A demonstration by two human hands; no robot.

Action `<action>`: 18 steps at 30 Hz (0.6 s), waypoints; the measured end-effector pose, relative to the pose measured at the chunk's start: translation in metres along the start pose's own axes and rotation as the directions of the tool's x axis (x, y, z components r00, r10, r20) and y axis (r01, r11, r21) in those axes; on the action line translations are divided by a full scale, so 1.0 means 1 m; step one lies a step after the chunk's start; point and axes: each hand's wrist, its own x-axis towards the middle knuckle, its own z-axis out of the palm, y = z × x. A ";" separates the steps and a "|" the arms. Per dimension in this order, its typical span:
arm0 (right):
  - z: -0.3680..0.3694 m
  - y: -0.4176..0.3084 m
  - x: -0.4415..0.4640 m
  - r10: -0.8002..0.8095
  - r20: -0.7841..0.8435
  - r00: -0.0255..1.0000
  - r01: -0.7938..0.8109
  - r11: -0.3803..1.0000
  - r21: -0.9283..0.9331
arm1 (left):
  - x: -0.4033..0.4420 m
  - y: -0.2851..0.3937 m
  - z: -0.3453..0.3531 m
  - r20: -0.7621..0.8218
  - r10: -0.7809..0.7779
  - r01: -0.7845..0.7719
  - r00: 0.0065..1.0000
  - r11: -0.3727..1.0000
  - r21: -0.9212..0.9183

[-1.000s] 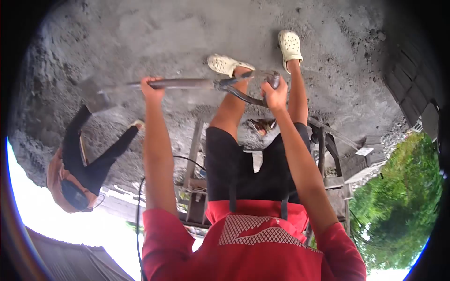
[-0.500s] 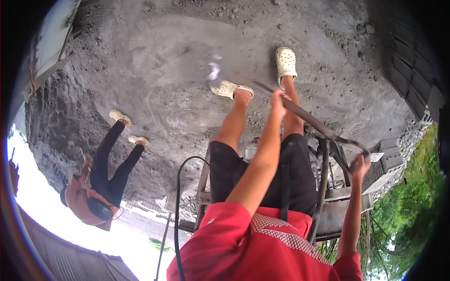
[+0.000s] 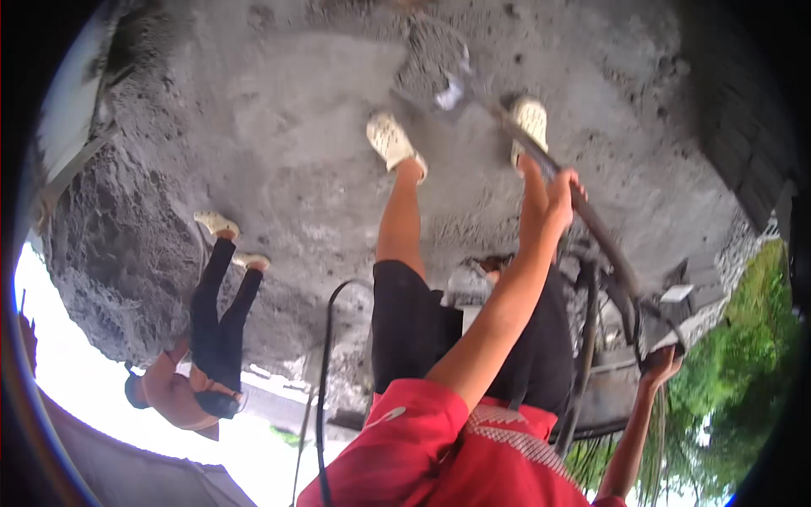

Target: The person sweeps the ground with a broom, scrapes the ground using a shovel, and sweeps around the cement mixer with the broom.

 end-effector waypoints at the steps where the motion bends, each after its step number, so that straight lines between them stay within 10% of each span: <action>1: -0.001 0.001 -0.008 0.098 0.067 0.993 -0.091 0.991 -0.093 | -0.009 0.012 -0.001 -0.008 0.059 -0.059 0.998 0.998 0.010; 13: 0.250 -0.100 -0.187 0.138 0.213 0.967 -0.190 0.950 0.246 | -0.007 0.343 -0.015 0.225 0.466 -0.507 0.856 0.841 0.188; 18: 0.384 -0.137 -0.242 -0.196 0.478 0.856 -0.024 0.909 0.415 | -0.044 0.554 -0.013 0.339 0.627 -0.713 0.701 0.623 0.321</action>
